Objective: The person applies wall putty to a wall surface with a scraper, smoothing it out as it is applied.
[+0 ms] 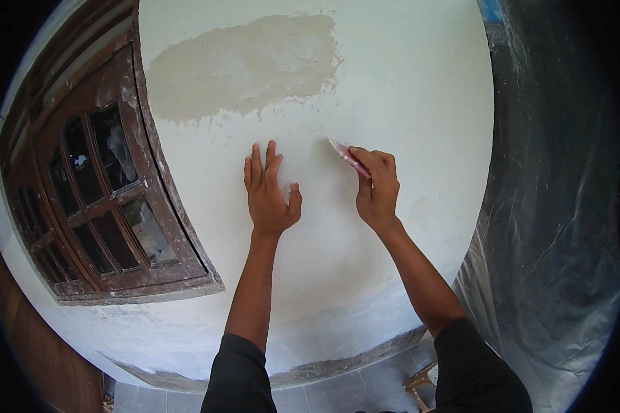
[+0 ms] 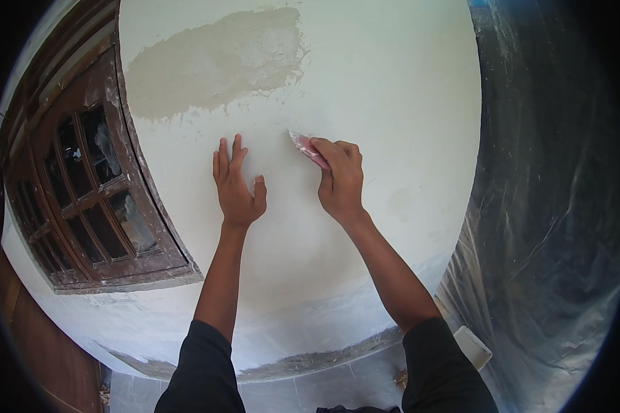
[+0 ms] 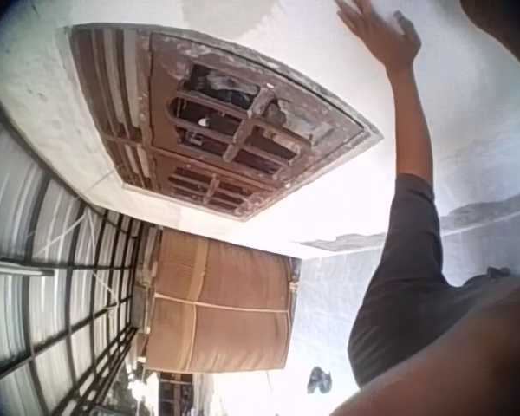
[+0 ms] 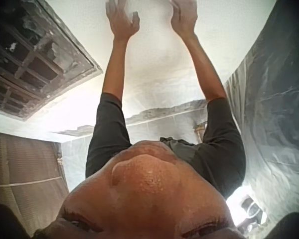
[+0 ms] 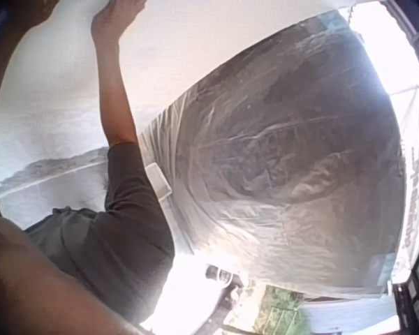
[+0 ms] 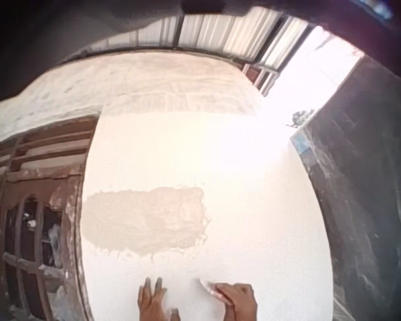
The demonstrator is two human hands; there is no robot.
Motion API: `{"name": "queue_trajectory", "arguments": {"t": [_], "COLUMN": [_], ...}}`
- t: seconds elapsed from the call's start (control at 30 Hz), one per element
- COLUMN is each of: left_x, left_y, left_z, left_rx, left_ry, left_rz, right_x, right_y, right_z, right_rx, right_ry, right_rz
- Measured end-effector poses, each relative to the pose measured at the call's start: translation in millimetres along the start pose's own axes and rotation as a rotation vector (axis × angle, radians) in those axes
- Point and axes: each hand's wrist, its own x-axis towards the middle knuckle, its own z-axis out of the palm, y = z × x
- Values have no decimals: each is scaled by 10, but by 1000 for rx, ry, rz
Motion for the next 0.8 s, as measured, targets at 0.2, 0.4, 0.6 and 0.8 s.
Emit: {"name": "queue_trajectory", "arguments": {"t": [0.2,0.4,0.6,0.8], "left_x": [-1,7,1,2], "left_y": [-29,14,-19,-36], "left_z": [-23,-19,1,-24], "left_rx": [5,-1,2,8], "left_ry": [14,11,5,6], "left_rz": [4,2,2,2], "right_x": [982,1550,1355,695], "right_y": [-171,-13,-30,-62], "right_z": [149,404,490,349], "right_rx": [1086,1401,1272,1271], "right_ry": [341,480,424,320], "right_rz": [967,1238,1365,1397]}}
